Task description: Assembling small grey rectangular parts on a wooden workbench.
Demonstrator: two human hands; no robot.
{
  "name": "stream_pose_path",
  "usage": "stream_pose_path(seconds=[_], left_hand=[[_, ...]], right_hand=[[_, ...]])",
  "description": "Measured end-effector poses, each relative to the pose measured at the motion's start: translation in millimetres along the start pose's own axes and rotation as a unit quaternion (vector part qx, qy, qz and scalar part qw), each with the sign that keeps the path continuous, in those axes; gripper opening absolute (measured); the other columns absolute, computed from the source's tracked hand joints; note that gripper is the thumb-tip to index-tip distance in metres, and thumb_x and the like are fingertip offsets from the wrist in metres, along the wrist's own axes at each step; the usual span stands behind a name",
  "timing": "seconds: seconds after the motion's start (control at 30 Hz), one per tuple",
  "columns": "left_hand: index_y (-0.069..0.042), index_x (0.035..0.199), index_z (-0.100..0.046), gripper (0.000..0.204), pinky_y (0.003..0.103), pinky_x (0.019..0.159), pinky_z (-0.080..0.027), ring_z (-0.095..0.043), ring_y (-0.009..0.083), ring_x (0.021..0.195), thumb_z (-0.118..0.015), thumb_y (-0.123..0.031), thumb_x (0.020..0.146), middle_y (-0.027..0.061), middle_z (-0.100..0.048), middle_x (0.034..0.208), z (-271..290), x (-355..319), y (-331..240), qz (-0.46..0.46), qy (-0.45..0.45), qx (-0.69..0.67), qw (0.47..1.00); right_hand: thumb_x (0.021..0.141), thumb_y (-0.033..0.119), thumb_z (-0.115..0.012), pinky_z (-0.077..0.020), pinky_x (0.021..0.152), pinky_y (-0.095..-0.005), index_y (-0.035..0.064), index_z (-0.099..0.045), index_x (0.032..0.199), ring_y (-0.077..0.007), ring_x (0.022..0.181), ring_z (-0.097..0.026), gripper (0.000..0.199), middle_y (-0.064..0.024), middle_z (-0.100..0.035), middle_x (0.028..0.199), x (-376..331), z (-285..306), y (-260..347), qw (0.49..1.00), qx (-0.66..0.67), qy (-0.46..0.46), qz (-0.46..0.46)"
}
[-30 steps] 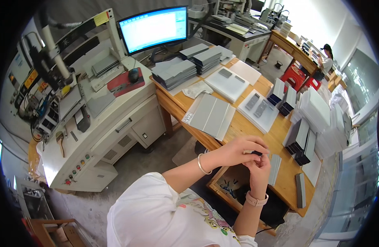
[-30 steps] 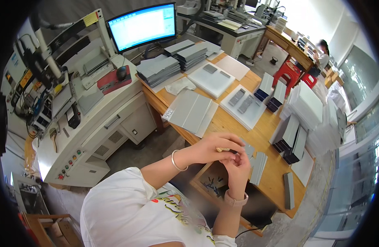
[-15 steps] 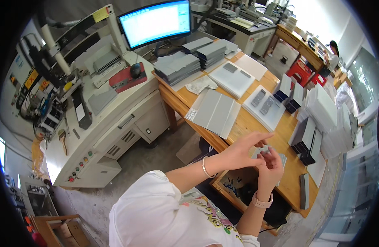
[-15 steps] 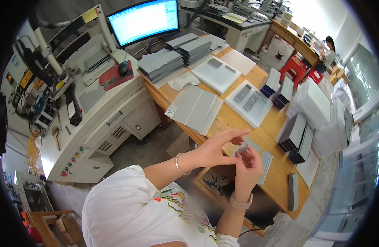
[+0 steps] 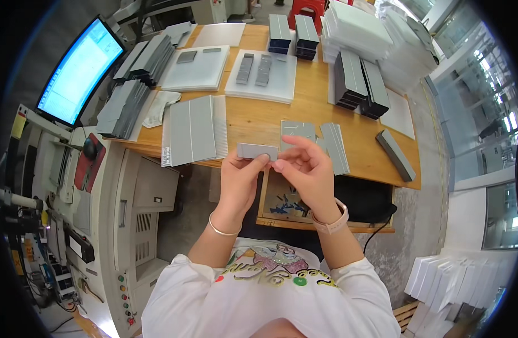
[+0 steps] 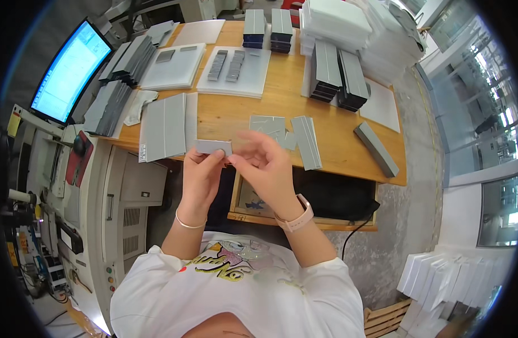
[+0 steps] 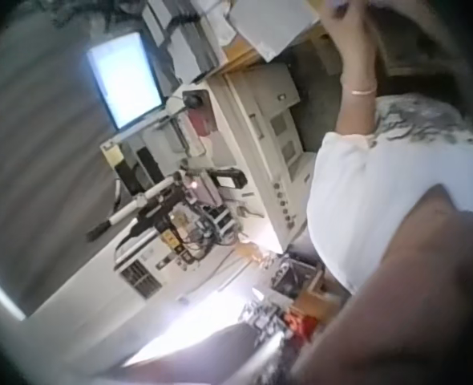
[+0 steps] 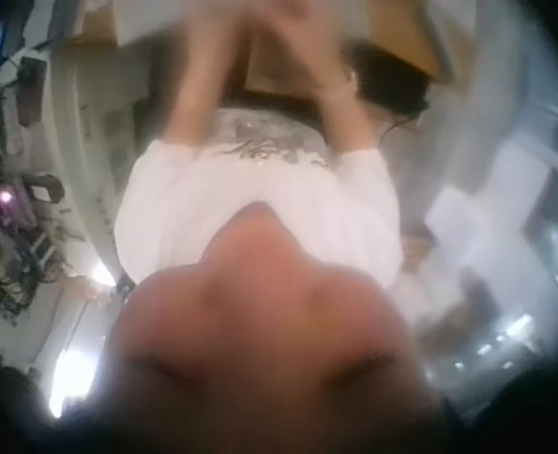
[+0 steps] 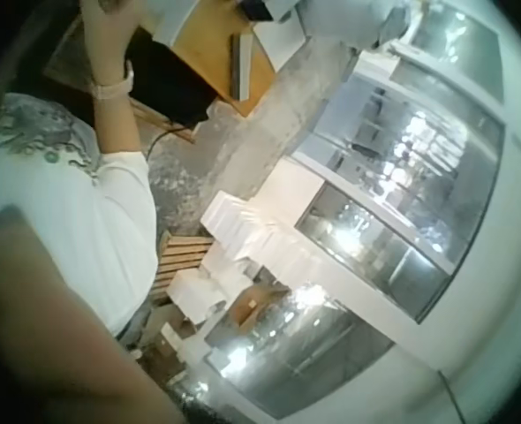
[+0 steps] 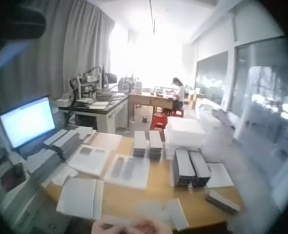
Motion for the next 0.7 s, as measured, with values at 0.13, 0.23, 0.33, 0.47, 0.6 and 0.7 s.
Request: stream_pose_path(seconds=[0.13,0.23,0.33,0.47,0.6,0.7], left_hand=[[0.001,0.085,-0.058,0.009,0.025,0.069,-0.045,-0.056,0.0135,0.072,-0.056,0.005,0.076,0.0082,-0.061,0.080,2,-6,5,0.017,0.024,-0.014,0.999],[0.001,0.084,-0.057,0.010,0.026,0.069,-0.045,-0.056,0.0144,0.072,-0.057,0.006,0.075,0.0086,-0.061,0.080,1,-7,4,0.044,0.039,-0.014,0.998],[0.003,0.090,-0.055,0.016,0.028,0.069,-0.047,-0.058,0.0170,0.073,-0.055,0.006,0.075,0.0114,-0.061,0.083,8,-5,7,0.051,0.079,0.021,0.995],[0.004,0.091,-0.055,0.017,0.028,0.070,-0.047,-0.058,0.0173,0.073,-0.055,0.006,0.074,0.0121,-0.061,0.084,13,-4,10,0.056,0.077,0.069,0.993],[0.004,0.091,-0.055,0.017,0.028,0.069,-0.047,-0.058,0.0170,0.073,-0.057,0.006,0.074,0.0118,-0.061,0.083,13,-3,8,0.058,0.063,0.079,0.993],[0.003,0.090,-0.055,0.017,0.028,0.069,-0.047,-0.058,0.0166,0.072,-0.057,0.005,0.074,0.0113,-0.061,0.082,14,-4,7,0.057,0.067,0.081,0.993]], right_hand=[[0.075,-0.004,-0.061,-0.0484,0.065,-0.0218,-0.0037,-0.054,0.096,-0.0119,0.074,-0.059,0.022,-0.0088,-0.060,0.082,-2,6,-15,0.993,0.088,0.026,-0.071],[0.075,-0.002,-0.061,-0.0470,0.061,-0.0192,-0.0036,-0.056,0.090,-0.0100,0.072,-0.060,0.015,-0.0090,-0.062,0.081,-5,7,-19,0.992,0.079,0.024,-0.093],[0.075,-0.001,-0.061,-0.0456,0.059,-0.0173,-0.0026,-0.056,0.087,-0.0081,0.069,-0.059,0.012,-0.0077,-0.062,0.079,-8,7,-27,0.992,0.066,0.025,-0.103],[0.075,0.000,-0.061,-0.0456,0.059,-0.0171,-0.0020,-0.056,0.086,-0.0078,0.068,-0.059,0.012,-0.0064,-0.062,0.078,-10,8,-30,0.993,0.055,0.024,-0.102],[0.075,-0.001,-0.062,-0.0463,0.060,-0.0177,-0.0024,-0.056,0.087,-0.0083,0.069,-0.059,0.013,-0.0059,-0.061,0.077,-9,8,-29,0.990,0.076,0.017,-0.116],[0.075,-0.001,-0.062,-0.0476,0.061,-0.0190,-0.0032,-0.056,0.087,-0.0089,0.068,-0.059,0.014,-0.0067,-0.061,0.078,-10,7,-25,0.988,0.066,0.031,-0.133]])
Point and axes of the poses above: each hand's wrist, its own x-axis towards the middle knuckle, its own z-axis out of the back of the hand, y = z × x, the point moved 5 cm from there along x, towards the middle knuckle
